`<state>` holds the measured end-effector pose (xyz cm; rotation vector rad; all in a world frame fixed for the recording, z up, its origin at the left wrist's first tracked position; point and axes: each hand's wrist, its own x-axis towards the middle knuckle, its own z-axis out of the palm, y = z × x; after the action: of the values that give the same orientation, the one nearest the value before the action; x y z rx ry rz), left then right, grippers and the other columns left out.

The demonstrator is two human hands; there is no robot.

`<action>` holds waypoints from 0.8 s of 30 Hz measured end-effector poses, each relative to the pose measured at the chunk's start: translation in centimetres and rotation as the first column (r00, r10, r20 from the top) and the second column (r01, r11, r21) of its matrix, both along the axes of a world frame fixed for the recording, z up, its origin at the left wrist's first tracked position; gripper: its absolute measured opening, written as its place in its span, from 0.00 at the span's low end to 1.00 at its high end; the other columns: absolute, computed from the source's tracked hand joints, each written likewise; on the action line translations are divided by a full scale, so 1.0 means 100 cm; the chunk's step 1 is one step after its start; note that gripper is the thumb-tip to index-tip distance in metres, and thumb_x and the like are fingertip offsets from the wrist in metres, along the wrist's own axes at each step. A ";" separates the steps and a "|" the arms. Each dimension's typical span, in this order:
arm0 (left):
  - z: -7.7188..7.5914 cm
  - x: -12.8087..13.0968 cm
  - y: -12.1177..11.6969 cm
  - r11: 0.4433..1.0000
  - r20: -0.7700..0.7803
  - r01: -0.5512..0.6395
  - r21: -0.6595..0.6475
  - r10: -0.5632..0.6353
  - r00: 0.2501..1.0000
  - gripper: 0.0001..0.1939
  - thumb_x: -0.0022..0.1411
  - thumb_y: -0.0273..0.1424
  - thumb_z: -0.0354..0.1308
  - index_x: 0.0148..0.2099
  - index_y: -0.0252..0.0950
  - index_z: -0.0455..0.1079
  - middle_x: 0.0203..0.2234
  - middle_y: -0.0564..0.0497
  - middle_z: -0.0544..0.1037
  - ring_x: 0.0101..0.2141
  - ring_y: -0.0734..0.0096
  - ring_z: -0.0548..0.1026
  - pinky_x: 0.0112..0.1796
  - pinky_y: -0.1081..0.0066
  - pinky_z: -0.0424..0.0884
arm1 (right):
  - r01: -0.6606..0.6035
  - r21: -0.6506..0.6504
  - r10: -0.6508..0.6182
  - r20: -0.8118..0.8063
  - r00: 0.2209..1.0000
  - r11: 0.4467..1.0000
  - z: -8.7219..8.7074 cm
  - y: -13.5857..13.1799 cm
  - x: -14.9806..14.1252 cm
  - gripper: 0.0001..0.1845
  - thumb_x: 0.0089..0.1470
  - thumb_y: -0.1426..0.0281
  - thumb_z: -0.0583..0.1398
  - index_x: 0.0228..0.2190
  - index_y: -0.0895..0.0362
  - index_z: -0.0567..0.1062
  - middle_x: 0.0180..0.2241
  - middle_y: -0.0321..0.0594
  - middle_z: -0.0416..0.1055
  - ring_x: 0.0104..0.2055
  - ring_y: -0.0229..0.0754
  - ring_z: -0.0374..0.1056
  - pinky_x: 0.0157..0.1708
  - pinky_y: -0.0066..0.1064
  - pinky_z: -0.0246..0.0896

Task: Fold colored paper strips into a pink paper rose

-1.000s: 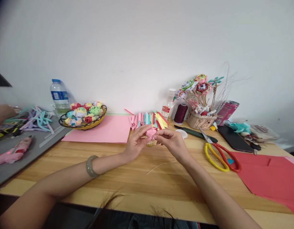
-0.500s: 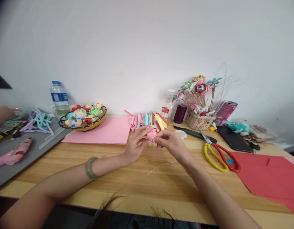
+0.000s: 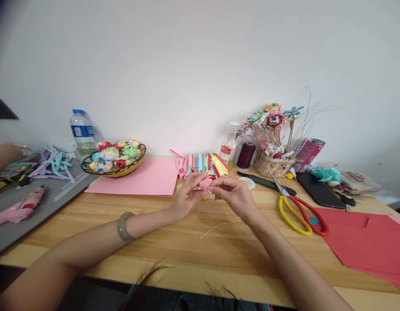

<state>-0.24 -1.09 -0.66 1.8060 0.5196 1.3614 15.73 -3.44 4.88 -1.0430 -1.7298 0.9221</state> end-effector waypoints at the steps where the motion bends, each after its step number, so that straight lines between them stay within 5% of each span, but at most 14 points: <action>1: 0.000 0.000 0.000 1.000 -0.008 0.008 0.005 -0.008 1.000 0.22 0.57 0.34 0.52 0.55 0.50 0.59 0.49 0.49 0.58 0.51 0.65 0.61 0.46 0.66 0.69 | -0.013 -0.001 0.013 0.011 1.000 1.000 0.000 0.001 0.001 0.14 0.42 0.58 0.63 0.22 0.57 0.73 0.25 0.37 0.68 0.24 0.35 0.60 0.24 0.27 0.57; 14: 0.001 -0.005 -0.003 0.989 -0.127 0.023 0.143 -0.005 0.992 0.23 0.60 0.32 0.48 0.57 0.53 0.54 0.50 0.49 0.56 0.52 0.64 0.57 0.52 0.60 0.59 | -0.051 -0.048 0.053 0.049 0.997 0.998 -0.002 0.003 0.003 0.12 0.40 0.63 0.64 0.18 0.58 0.72 0.19 0.34 0.66 0.24 0.35 0.59 0.25 0.28 0.54; 20: 0.002 -0.001 -0.004 0.988 0.025 0.097 -0.123 -0.095 0.995 0.30 0.57 0.35 0.53 0.60 0.49 0.48 0.55 0.47 0.54 0.52 0.62 0.59 0.49 0.63 0.63 | -0.030 -0.084 0.032 0.023 0.999 0.996 -0.003 0.004 0.004 0.12 0.38 0.63 0.66 0.18 0.58 0.72 0.19 0.34 0.66 0.24 0.35 0.61 0.27 0.28 0.56; 24: 0.004 0.002 -0.003 0.904 0.129 0.227 -0.361 -0.193 0.973 0.32 0.53 0.38 0.56 0.59 0.42 0.52 0.48 0.45 0.66 0.45 0.62 0.68 0.43 0.63 0.67 | -0.027 -0.086 0.031 0.045 0.998 0.996 -0.005 0.006 0.004 0.13 0.38 0.62 0.65 0.18 0.59 0.72 0.20 0.34 0.66 0.25 0.36 0.62 0.27 0.28 0.57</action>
<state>-0.03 -1.41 -0.21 1.4360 0.4828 1.1037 16.08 -2.86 4.35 -1.1053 -1.7612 1.0051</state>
